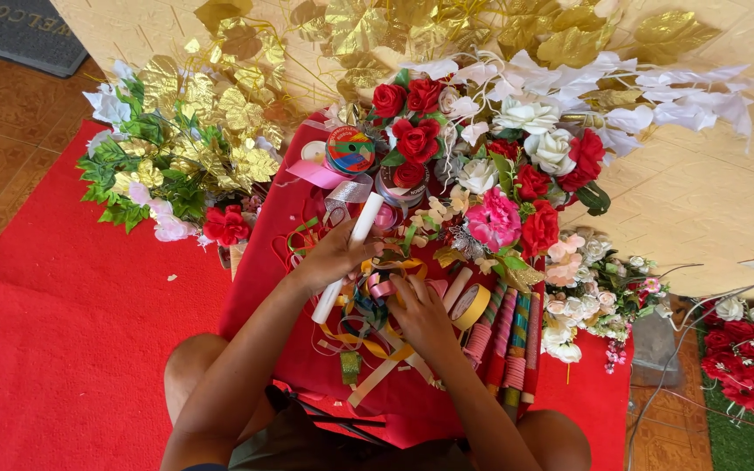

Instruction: The person sits on a red mat and wraps colorful ribbons around cylindrical cardboard tubes. They handle multiple ribbons and tubes, winding the ribbons tightly around the tubes to create decorative items.

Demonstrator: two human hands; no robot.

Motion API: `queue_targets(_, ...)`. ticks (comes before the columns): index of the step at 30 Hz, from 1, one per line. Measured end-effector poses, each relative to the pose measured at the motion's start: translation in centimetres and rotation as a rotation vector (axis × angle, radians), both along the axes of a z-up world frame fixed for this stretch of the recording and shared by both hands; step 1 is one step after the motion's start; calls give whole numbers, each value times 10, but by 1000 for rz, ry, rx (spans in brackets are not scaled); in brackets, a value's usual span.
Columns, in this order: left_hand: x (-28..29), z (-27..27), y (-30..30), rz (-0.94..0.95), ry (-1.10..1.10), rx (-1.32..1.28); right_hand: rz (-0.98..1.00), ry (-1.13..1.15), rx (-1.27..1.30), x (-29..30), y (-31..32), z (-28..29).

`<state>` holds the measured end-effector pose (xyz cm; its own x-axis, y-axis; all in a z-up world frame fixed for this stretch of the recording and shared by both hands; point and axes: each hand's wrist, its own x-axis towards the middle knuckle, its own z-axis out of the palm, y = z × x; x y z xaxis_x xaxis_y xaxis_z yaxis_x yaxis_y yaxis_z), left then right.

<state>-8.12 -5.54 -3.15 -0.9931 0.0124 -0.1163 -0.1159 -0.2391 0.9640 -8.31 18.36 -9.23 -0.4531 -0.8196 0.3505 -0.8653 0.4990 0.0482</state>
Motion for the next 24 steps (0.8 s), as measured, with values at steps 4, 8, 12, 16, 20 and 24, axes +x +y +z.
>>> queue_targets(4,4,9,-1,-5,15,-9,29,-96,-148,-8,3,23)
queue_targets(8,3,8,-1,-8,36,12,12,-258,-352,-20,14,34)
queue_targets(12,4,19,8,-29,92,8,-11,-381,-609,-23,23,56)
queue_targets(16,3,23,22,-111,179,-45,-21,-418,-754,-21,31,79)
queue_targets(20,6,27,34,-225,255,-111,-47,-399,-792,-21,38,82)
queue_targets(24,17,52,37,-291,270,-315,-52,-401,-854,-21,38,87)
